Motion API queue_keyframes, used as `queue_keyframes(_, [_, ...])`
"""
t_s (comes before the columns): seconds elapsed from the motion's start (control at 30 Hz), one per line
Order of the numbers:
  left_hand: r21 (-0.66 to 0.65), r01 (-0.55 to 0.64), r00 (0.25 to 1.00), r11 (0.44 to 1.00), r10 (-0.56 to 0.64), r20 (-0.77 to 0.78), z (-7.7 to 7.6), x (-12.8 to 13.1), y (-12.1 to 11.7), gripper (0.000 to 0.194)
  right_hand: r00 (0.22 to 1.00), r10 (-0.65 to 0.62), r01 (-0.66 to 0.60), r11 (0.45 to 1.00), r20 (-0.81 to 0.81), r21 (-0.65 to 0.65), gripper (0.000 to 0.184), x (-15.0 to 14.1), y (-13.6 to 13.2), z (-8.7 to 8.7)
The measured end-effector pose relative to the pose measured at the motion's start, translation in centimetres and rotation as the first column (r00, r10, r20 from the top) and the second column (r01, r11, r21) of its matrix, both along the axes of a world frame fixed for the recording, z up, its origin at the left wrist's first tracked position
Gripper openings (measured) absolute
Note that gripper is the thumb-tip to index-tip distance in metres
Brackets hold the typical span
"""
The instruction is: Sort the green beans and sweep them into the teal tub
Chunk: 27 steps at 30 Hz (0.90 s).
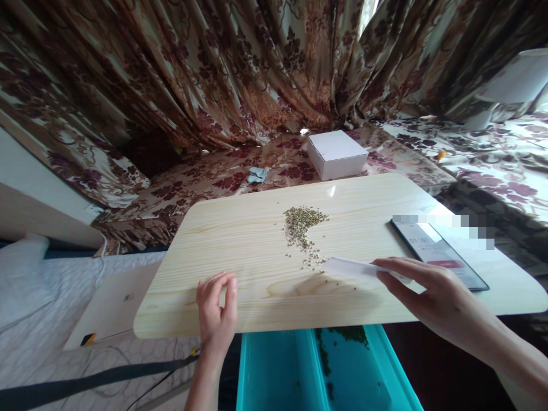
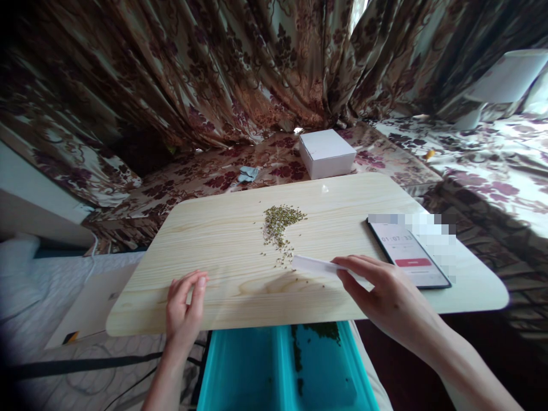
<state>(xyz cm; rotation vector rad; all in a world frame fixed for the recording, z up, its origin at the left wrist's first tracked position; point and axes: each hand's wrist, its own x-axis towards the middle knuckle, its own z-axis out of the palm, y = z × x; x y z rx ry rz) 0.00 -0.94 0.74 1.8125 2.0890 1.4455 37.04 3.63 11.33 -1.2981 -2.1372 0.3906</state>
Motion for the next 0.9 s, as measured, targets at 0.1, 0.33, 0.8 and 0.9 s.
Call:
queue_keyframes(0.1, [0.003,0.001,1.000,1.000,-0.001,-0.003,0.0,0.0,0.0,0.023,1.000,-0.007,0.007,1.000,-0.007,0.021,0.026,-0.1,0.1,0.2])
queue_keyframes(0.33, [0.008,-0.005,1.000,1.000,0.005,-0.015,0.2,0.0,0.1,0.023,0.999,0.049,-0.049,0.999,-0.002,-0.007,0.026,-1.0,0.3,0.4])
queue_keyframes(0.8, [0.007,-0.002,1.000,1.000,0.002,-0.010,0.3,0.0,0.1,0.023,0.999,0.041,-0.041,0.999,0.021,-0.011,0.027,-0.6,0.3,0.4])
queue_keyframes(0.9, [-0.003,-0.006,1.000,1.000,0.006,-0.011,0.2,0.0,0.1,0.024,0.999,0.042,-0.042,0.999,0.019,-0.024,0.027,-0.6,0.2,0.6])
